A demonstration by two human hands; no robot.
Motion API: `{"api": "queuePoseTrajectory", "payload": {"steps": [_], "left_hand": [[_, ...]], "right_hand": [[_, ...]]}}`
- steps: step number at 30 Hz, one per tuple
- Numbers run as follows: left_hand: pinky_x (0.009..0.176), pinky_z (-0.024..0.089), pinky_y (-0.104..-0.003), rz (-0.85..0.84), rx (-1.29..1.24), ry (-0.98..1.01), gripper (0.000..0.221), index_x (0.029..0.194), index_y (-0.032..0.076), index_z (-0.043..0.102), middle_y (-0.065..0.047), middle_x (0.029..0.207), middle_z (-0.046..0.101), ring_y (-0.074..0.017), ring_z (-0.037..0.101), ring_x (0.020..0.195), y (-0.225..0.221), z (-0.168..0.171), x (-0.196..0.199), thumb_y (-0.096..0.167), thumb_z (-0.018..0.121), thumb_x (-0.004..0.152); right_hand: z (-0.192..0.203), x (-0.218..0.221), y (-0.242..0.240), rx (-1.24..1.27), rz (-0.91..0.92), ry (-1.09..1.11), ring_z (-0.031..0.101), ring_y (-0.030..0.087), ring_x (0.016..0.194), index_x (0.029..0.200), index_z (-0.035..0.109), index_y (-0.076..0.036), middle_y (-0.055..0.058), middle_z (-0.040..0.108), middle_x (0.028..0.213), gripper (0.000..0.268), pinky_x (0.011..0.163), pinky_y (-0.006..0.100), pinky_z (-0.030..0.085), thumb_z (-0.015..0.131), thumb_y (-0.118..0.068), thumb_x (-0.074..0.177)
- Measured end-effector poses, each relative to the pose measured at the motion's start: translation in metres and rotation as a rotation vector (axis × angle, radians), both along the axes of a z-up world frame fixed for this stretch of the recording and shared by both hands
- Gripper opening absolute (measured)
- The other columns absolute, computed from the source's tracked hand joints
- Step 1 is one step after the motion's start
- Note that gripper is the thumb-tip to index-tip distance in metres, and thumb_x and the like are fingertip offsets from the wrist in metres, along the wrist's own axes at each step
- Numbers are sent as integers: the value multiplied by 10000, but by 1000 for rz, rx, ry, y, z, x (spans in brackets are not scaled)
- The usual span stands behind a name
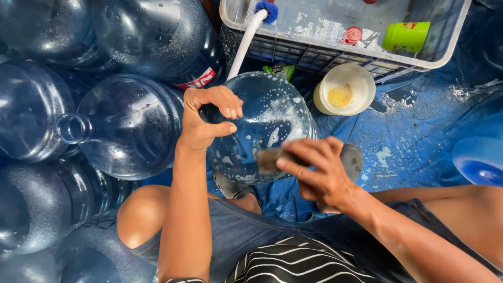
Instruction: The person is scrubbing the exterior of a large blue plastic water jug using a small scrubbing pad and soapy water to remove dirt or residue.
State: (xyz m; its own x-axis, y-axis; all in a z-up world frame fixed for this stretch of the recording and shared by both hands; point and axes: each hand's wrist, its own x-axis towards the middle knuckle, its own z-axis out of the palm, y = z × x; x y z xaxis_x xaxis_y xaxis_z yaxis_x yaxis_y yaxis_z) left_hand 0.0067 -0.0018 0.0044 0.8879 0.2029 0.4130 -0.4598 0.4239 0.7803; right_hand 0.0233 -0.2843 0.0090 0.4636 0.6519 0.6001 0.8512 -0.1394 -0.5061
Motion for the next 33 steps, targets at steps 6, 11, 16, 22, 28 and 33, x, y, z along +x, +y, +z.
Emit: {"api": "queuePoseTrajectory", "payload": {"steps": [6, 11, 16, 22, 28, 33], "left_hand": [[631, 550, -361, -10, -24, -3, 304, 677, -63, 610, -195, 638, 590, -336, 660, 659, 8, -9, -2, -163, 878, 574], [628, 544, -361, -9, -40, 4, 306, 675, -58, 611, -187, 631, 584, -328, 666, 659, 15, -7, -5, -175, 871, 565], [647, 524, -384, -19, -19, 24, 310, 684, -67, 606, -206, 643, 586, -356, 661, 675, 17, -8, -6, -185, 865, 560], [713, 516, -381, -52, 14, 50, 295, 678, -28, 622, -177, 664, 611, -323, 673, 707, 16, 4, -9, -163, 869, 589], [849, 530, -360, 250, 341, 64, 236, 878, -59, 714, -230, 927, 690, -284, 689, 895, 8, 23, -5, 39, 886, 749], [740, 579, -260, 749, 373, 289, 257, 965, -34, 715, -102, 809, 669, -145, 687, 770, -15, 21, -7, -82, 872, 767]], "right_hand": [[-7, 8, 1, 145, -211, 73, 670, 392, 974, 1145, 792, -92, 200, 717, 1215, 310, 881, 449, 421, 696, 6, 867], [-39, -6, -12, 211, -97, -6, 690, 348, 906, 1000, 826, -186, 158, 757, 1142, 302, 855, 443, 417, 695, -6, 796], [-31, 14, -10, 221, -205, 46, 701, 419, 922, 1091, 791, -43, 274, 720, 1175, 298, 840, 467, 546, 773, 72, 816], [-32, 22, -15, 161, -214, -32, 693, 325, 867, 1030, 808, -99, 166, 753, 1122, 226, 930, 445, 409, 800, -43, 811], [-12, 0, -7, 124, -219, -57, 706, 307, 865, 962, 816, -149, 146, 761, 1097, 186, 949, 490, 384, 825, -89, 786], [-28, 9, -9, 81, -241, 57, 730, 295, 907, 1075, 798, -135, 134, 757, 1130, 262, 929, 446, 366, 838, -103, 818]]}}
